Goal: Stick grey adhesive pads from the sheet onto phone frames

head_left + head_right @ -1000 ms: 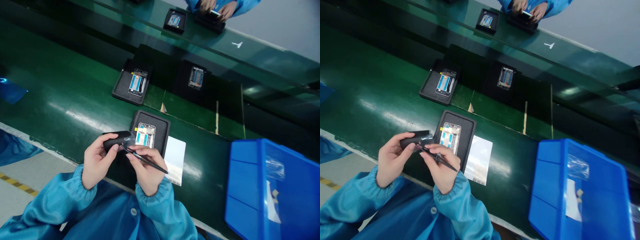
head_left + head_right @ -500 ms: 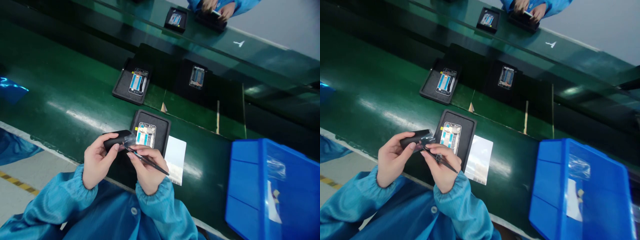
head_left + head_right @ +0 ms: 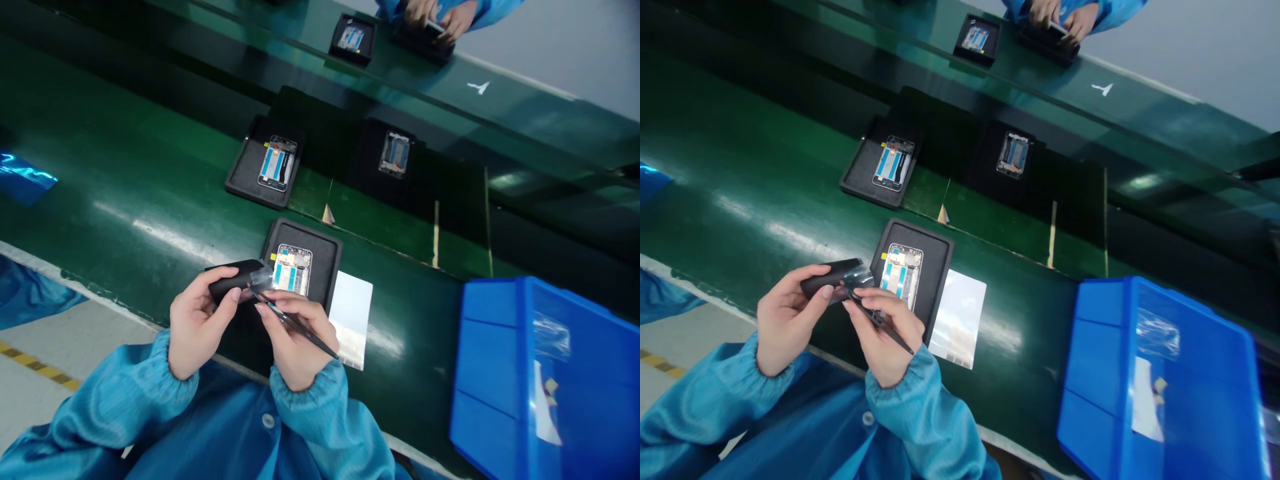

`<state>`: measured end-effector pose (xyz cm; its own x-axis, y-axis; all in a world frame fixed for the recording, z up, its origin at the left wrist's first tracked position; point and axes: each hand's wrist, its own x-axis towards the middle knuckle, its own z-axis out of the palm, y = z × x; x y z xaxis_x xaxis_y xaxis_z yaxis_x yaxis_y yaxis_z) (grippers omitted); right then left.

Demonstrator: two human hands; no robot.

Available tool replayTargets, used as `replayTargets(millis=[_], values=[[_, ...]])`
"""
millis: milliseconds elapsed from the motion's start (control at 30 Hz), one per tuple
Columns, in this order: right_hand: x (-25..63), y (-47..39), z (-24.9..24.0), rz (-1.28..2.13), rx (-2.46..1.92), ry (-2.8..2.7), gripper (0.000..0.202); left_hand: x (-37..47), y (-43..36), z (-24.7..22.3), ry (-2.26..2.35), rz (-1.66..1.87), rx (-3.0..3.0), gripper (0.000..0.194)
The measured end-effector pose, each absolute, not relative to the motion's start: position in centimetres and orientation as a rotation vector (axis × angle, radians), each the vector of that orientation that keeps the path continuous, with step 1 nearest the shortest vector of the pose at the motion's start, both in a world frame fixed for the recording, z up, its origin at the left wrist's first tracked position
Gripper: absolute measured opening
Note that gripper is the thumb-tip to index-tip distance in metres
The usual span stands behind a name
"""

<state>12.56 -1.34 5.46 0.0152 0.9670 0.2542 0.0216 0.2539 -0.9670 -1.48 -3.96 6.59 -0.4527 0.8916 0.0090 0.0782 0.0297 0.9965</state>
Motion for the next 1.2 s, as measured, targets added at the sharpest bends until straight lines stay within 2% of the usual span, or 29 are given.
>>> replayTargets(millis=[167,533,1200], values=[[12.26,-1.15,5.56,0.992,-1.032,-1.276,0.026,-1.52,-4.18,6.20,1.690,1.470,1.034,0.029],[12.45,-1.23,5.45,0.997,-0.992,-1.295,0.031,-1.45,-4.43,6.07,1.754,1.451,1.093,0.029],[12.08,-0.96,5.80,1.070,-1.102,-1.234,0.022,-1.72,-4.66,5.73,1.765,1.400,1.096,0.032]])
